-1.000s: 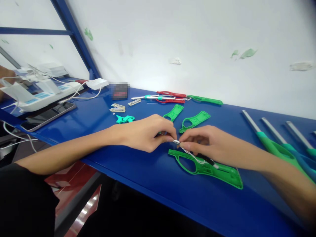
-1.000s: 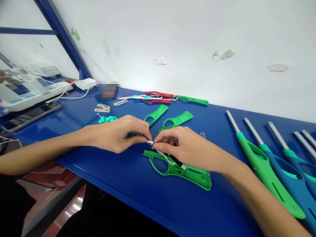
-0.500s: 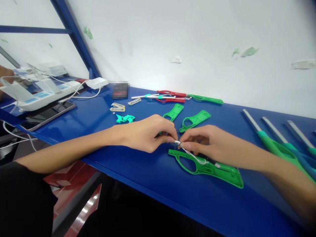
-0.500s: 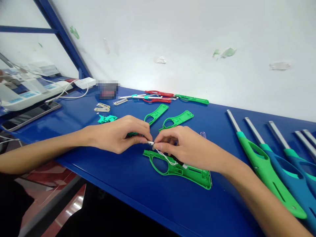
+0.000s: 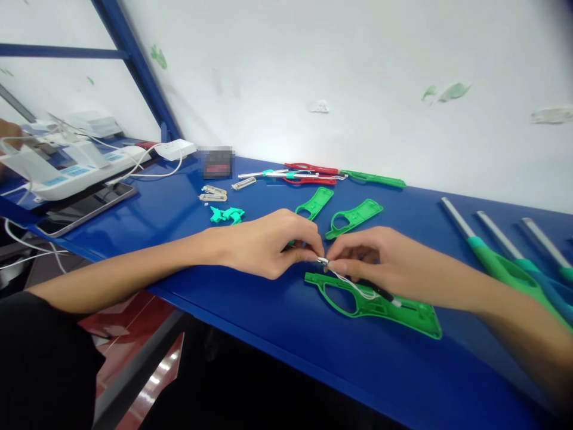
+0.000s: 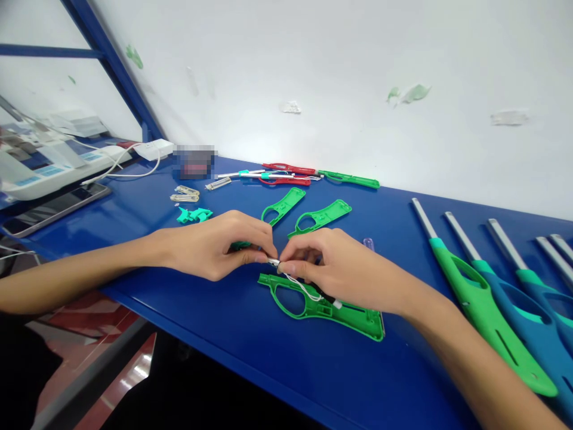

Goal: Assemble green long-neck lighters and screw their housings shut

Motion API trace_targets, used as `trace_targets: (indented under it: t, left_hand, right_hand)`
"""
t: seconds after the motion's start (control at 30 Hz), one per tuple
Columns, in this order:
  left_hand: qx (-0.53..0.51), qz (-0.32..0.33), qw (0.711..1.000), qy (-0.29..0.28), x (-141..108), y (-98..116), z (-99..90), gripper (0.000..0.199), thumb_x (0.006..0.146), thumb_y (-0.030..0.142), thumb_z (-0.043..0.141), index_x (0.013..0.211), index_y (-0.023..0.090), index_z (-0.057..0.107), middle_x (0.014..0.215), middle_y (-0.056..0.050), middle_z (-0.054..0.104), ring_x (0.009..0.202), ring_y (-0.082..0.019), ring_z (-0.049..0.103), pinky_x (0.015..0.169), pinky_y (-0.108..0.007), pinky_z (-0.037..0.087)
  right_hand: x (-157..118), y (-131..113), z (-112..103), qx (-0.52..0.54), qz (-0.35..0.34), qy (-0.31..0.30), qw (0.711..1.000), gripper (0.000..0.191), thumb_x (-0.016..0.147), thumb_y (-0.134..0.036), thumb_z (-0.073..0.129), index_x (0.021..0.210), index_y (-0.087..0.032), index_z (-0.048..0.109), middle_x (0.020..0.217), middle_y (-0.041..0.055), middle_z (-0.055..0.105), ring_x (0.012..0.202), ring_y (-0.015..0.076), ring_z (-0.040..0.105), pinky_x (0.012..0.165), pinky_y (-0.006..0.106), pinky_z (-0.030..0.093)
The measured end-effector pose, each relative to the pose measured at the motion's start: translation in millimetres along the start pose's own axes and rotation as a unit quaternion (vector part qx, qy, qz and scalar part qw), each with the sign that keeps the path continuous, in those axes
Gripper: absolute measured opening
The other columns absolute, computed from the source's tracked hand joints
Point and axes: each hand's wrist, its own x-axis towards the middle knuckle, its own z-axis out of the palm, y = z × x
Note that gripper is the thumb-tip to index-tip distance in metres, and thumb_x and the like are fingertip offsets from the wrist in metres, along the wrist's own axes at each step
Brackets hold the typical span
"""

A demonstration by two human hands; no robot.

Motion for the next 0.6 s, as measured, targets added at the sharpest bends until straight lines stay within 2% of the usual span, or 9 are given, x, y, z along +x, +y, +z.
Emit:
trace_targets:
  t: [0.23, 0.37, 0.6]
  left_hand:
    - [-0.004, -0.014, 1.000, -0.002, 0.1, 3.3, -3.8, 0.014, 0.100, 0.016, 0.063, 0.105, 0.017, 0.076, 0.097, -0.005, 0.075, 0.084, -0.016, 0.067, 0.075, -0.027, 0.050]
    - [-0.011, -0.030, 0.999, -0.010, 0.2, 6.1, -6.3, 0.013, 0.099, 0.018, 0.066, 0.105, 0.017, 0.077, 0.096, -0.003, 0.074, 0.082, -0.015, 0.065, 0.076, -0.026, 0.051]
    - [-0.022, -0.045, 0.999, -0.018, -0.4, 7.5, -7.0, 0.009, 0.095, 0.018, 0.071, 0.102, 0.015, 0.076, 0.089, -0.001, 0.072, 0.076, -0.011, 0.065, 0.070, -0.023, 0.051]
  right_hand:
    - [-2.5, -2.7, -2.2, -0.010, 0.011, 0.008, 1.000, 0.017, 0.097, -0.045, 0.072, 0.098, -0.029, 0.078, 0.072, -0.0032, 0.069, 0.061, 0.0136, 0.060, 0.052, 0.026, 0.043]
    - [-1.8, 0.3, -3.4, -0.004, 0.008, 0.003, 1.000, 0.012, 0.095, -0.042, 0.075, 0.101, -0.032, 0.078, 0.085, -0.0047, 0.078, 0.073, 0.0144, 0.069, 0.064, 0.026, 0.051]
    - [-2.4, 2.8, -3.7, -0.020, 0.001, 0.008, 1.000, 0.015, 0.095, -0.047, 0.076, 0.101, -0.034, 0.078, 0.081, -0.0060, 0.077, 0.068, 0.0133, 0.066, 0.060, 0.024, 0.050]
